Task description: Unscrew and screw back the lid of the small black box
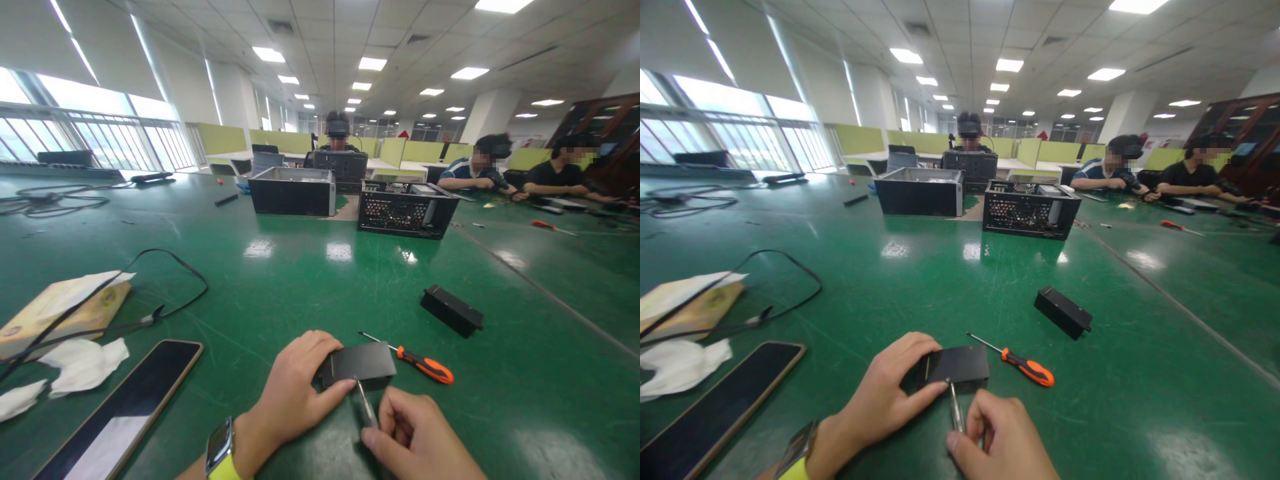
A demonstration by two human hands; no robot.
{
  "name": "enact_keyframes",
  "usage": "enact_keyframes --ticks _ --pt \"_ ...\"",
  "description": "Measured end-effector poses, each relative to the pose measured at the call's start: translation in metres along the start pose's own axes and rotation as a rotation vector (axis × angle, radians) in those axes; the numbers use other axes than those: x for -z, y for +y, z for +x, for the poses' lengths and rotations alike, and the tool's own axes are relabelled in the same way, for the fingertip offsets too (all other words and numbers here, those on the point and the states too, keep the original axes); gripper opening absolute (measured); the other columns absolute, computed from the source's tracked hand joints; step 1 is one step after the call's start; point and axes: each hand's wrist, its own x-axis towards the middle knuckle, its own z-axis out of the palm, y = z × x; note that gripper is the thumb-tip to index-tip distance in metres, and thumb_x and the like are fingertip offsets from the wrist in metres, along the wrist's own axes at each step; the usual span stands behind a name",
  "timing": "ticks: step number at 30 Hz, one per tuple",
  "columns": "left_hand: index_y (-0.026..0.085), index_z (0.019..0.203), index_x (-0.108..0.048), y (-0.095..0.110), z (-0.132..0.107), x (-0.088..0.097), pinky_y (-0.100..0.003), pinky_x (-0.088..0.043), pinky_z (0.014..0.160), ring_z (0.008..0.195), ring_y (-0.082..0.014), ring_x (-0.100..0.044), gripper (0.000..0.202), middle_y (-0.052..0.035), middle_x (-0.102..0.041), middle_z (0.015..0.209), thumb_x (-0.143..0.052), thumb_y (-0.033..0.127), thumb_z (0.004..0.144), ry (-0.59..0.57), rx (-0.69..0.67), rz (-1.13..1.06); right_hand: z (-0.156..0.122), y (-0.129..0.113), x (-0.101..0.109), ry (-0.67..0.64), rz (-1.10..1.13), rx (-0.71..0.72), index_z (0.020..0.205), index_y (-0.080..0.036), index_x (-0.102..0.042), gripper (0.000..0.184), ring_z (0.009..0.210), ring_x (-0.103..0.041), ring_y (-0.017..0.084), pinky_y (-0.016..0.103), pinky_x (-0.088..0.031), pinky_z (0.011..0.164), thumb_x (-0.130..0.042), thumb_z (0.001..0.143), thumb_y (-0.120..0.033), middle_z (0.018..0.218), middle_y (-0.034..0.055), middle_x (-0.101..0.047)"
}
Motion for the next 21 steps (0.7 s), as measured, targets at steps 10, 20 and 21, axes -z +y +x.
enact_keyframes --ticks 10,20,21 --pt "0.017 0.105 -0.062 -0.005 -0.003 -0.001 -0.04 -0.052 0.08 0.091 -0.0254 -0.062 0.03 -0.0097 -0.066 0.1 -0.07 0.035 0.083 0.023 -0.025 0.008 -0.007 0.003 0.018 -0.285 -0.038 -0.012 0.049 -0.018 -0.039 0.028 0.048 -0.033 0.006 0.018 -0.021 0.047 -0.062 0.06 -0.007 0.048 -0.0097 -0.038" --pt "0.019 0.103 -0.062 -0.002 -0.002 0.0 -0.038 -0.052 0.079 0.089 -0.0247 -0.062 0.03 -0.0073 -0.066 0.098 -0.072 0.033 0.079 -0.037 0.067 -0.027 -0.002 -0.005 0.043 0.121 -0.314 0.117 0.056 -0.02 -0.052 0.032 0.053 -0.047 0.012 0.023 -0.033 0.051 -0.07 0.077 -0.035 0.053 -0.0044 -0.049" --pt "0.019 0.103 -0.062 -0.002 -0.002 -0.001 -0.037 -0.052 0.078 0.088 -0.0243 -0.062 0.03 -0.0067 -0.066 0.097 -0.073 0.032 0.078 -0.043 0.08 -0.035 0.0 -0.004 0.044 0.217 -0.307 0.16 0.065 -0.02 -0.058 0.026 0.055 -0.049 0.013 0.024 -0.037 0.053 -0.067 0.08 -0.039 0.058 -0.0032 -0.052"
